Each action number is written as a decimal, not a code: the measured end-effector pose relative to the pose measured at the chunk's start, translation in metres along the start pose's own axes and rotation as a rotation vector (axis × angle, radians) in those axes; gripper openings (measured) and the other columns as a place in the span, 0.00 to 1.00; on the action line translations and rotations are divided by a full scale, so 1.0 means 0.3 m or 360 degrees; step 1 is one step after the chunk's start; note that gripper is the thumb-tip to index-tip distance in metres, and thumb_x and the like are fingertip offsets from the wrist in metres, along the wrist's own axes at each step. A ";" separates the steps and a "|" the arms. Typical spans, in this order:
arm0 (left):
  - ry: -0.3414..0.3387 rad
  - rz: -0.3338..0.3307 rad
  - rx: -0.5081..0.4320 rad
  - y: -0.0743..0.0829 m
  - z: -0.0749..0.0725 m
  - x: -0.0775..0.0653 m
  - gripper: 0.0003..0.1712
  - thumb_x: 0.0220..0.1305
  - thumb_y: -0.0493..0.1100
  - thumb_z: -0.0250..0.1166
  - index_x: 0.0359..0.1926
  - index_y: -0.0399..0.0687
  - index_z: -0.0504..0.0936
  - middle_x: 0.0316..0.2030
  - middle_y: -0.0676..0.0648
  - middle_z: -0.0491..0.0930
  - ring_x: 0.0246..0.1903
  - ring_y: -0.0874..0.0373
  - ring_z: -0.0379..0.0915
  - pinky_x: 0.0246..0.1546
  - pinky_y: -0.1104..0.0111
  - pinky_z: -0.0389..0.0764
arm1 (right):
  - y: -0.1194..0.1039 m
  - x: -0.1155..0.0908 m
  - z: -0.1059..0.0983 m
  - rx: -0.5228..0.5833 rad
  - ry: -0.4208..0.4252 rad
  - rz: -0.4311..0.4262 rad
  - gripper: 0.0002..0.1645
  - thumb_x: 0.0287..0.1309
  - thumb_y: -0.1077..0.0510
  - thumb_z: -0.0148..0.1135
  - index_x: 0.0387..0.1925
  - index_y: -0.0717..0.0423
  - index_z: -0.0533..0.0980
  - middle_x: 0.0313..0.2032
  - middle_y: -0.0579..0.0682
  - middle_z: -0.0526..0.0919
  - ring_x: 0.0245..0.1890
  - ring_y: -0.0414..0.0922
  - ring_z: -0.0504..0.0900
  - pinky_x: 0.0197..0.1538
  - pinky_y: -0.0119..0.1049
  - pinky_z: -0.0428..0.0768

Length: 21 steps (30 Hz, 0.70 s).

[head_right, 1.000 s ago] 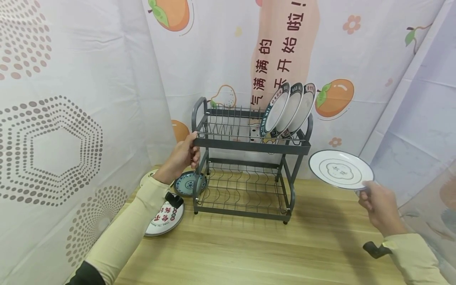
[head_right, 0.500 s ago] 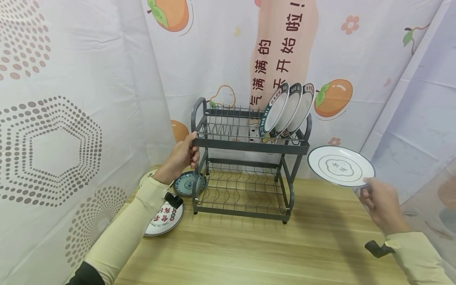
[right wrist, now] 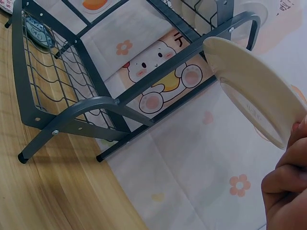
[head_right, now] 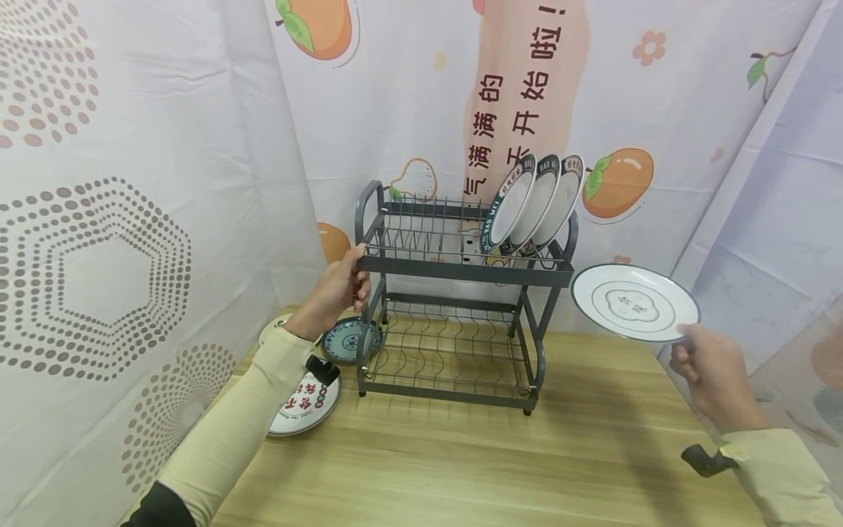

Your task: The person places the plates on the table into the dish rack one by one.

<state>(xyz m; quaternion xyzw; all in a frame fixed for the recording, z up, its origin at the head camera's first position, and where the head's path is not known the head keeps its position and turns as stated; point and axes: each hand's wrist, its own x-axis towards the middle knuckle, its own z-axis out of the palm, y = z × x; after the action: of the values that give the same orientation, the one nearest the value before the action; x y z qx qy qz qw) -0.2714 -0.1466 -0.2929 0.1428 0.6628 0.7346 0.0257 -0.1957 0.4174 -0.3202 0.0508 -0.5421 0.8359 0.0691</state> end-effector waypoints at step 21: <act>0.0018 0.0000 -0.0015 -0.001 0.002 0.001 0.33 0.75 0.69 0.51 0.26 0.47 0.66 0.16 0.49 0.69 0.12 0.58 0.64 0.16 0.68 0.69 | -0.054 -0.009 0.031 0.0038 -0.0249 -0.0162 0.26 0.78 0.71 0.34 0.34 0.69 0.79 0.14 0.51 0.74 0.12 0.45 0.48 0.22 0.36 0.44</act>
<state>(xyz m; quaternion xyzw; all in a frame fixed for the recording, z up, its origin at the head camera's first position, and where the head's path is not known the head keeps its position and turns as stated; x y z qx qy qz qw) -0.2715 -0.1461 -0.2930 0.1385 0.6595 0.7385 0.0226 -0.1902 0.4154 -0.3023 0.1443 -0.5326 0.8312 0.0683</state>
